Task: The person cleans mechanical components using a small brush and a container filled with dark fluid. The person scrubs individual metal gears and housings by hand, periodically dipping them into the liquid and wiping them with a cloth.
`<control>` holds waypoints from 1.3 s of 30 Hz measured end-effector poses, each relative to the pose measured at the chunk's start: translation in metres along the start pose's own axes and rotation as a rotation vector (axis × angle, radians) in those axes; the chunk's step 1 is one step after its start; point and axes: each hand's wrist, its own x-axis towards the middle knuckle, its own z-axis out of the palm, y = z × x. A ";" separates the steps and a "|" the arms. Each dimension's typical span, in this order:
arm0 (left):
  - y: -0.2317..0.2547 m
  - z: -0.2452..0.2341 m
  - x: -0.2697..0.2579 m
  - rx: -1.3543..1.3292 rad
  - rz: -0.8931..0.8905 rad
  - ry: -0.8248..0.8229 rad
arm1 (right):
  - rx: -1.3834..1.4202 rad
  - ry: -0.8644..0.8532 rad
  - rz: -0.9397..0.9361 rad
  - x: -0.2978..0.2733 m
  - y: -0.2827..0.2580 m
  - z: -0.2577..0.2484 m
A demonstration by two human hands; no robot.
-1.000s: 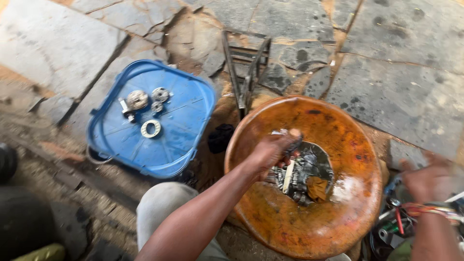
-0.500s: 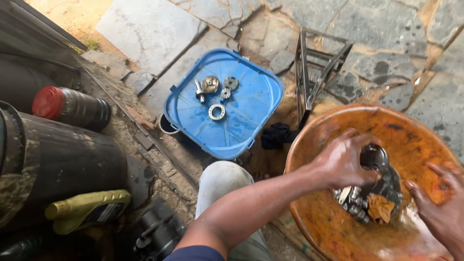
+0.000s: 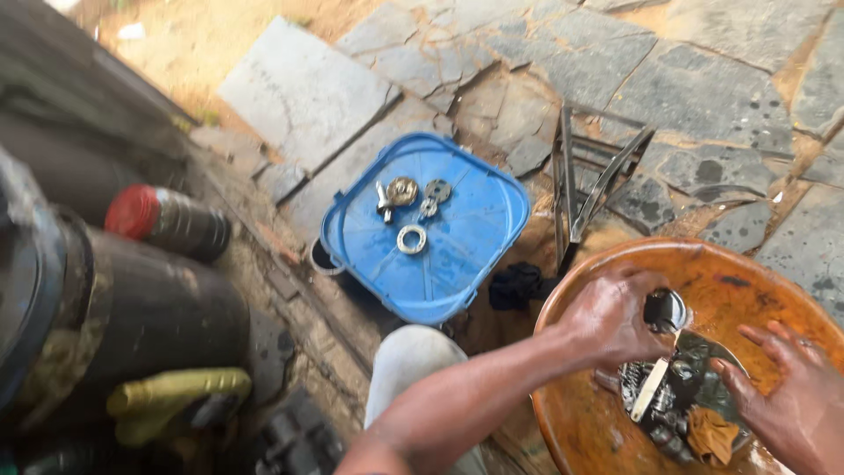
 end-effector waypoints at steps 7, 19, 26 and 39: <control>0.011 -0.035 -0.016 0.018 0.072 0.092 | -0.039 0.072 -0.143 -0.005 0.012 0.017; -0.002 -0.101 -0.018 0.006 0.196 0.149 | 0.017 0.069 -0.119 -0.007 0.021 0.043; -0.150 -0.177 -0.011 0.262 -0.202 0.332 | 0.276 0.131 -0.109 -0.029 0.058 0.079; -0.288 -0.123 -0.003 0.388 -0.468 0.326 | 0.164 -0.109 -0.038 -0.022 0.106 0.103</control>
